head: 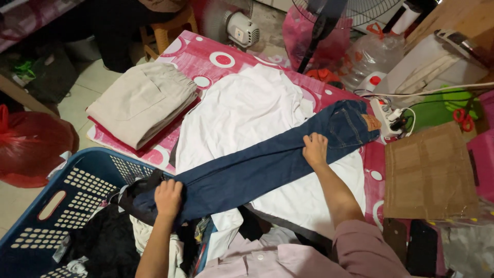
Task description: The person folds a pair of blue jeans on a table covered with a white cloth. They smooth out the fabric, fold the legs together, and then fold the pants into a compact rectangular shape.
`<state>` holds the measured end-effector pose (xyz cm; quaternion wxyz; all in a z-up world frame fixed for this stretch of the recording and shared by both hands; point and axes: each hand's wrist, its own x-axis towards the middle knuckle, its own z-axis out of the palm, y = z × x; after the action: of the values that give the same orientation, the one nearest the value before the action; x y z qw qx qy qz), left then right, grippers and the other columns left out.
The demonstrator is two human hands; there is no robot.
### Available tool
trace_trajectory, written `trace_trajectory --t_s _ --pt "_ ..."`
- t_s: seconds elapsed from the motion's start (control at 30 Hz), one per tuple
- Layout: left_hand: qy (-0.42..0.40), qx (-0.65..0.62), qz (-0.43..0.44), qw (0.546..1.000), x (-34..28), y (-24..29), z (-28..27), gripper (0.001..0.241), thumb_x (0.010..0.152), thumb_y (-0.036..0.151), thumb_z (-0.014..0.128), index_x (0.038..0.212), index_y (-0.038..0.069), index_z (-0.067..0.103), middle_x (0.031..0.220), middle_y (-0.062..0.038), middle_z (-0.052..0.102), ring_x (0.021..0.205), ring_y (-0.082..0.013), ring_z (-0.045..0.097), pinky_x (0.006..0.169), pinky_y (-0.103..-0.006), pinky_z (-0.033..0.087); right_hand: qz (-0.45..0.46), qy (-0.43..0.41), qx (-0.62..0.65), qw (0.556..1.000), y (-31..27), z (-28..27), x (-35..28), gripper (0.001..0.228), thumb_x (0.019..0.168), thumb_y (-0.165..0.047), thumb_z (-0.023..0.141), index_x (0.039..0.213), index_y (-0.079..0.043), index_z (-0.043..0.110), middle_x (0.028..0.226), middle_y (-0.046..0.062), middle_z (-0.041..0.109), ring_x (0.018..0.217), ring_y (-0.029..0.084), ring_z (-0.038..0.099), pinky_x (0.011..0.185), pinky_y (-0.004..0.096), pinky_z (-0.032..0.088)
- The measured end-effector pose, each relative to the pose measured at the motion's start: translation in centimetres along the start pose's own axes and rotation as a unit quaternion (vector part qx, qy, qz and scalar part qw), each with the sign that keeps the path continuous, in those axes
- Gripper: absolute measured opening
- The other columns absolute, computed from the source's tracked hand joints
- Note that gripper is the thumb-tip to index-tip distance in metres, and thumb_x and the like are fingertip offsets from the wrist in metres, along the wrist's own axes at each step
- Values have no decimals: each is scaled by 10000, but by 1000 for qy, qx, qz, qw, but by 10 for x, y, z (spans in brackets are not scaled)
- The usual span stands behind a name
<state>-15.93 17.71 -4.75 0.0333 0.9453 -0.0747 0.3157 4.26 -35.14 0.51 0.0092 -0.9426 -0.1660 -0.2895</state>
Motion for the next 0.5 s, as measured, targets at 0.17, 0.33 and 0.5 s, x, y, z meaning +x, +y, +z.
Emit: trace_trajectory --t_s 0.17,0.33,0.5 --pt "-58 -57 -77 994 -23 -16 6 142 756 144 663 860 98 577 854 -111 548 851 -325 572 725 -443 461 -34 -22 -11 999 5 -4 6 248 677 -112 724 898 -84 616 1008 110 587 1040 317 561 985 483 426" --pt "-104 -295 -247 917 -31 -42 34 294 947 282 663 1076 28 589 1005 -171 615 945 -390 622 826 -460 496 -154 -184 88 967 1 -35 24 237 752 -196 708 932 -60 634 943 115 606 989 323 587 870 462 446" --pt "-206 -214 -235 925 -21 -87 42 458 884 466 717 1182 119 688 1180 -155 633 1076 -376 628 901 -432 508 -227 -175 167 943 -29 -53 41 365 837 -277 720 1112 -42 671 970 142 609 940 349 590 812 470 466"
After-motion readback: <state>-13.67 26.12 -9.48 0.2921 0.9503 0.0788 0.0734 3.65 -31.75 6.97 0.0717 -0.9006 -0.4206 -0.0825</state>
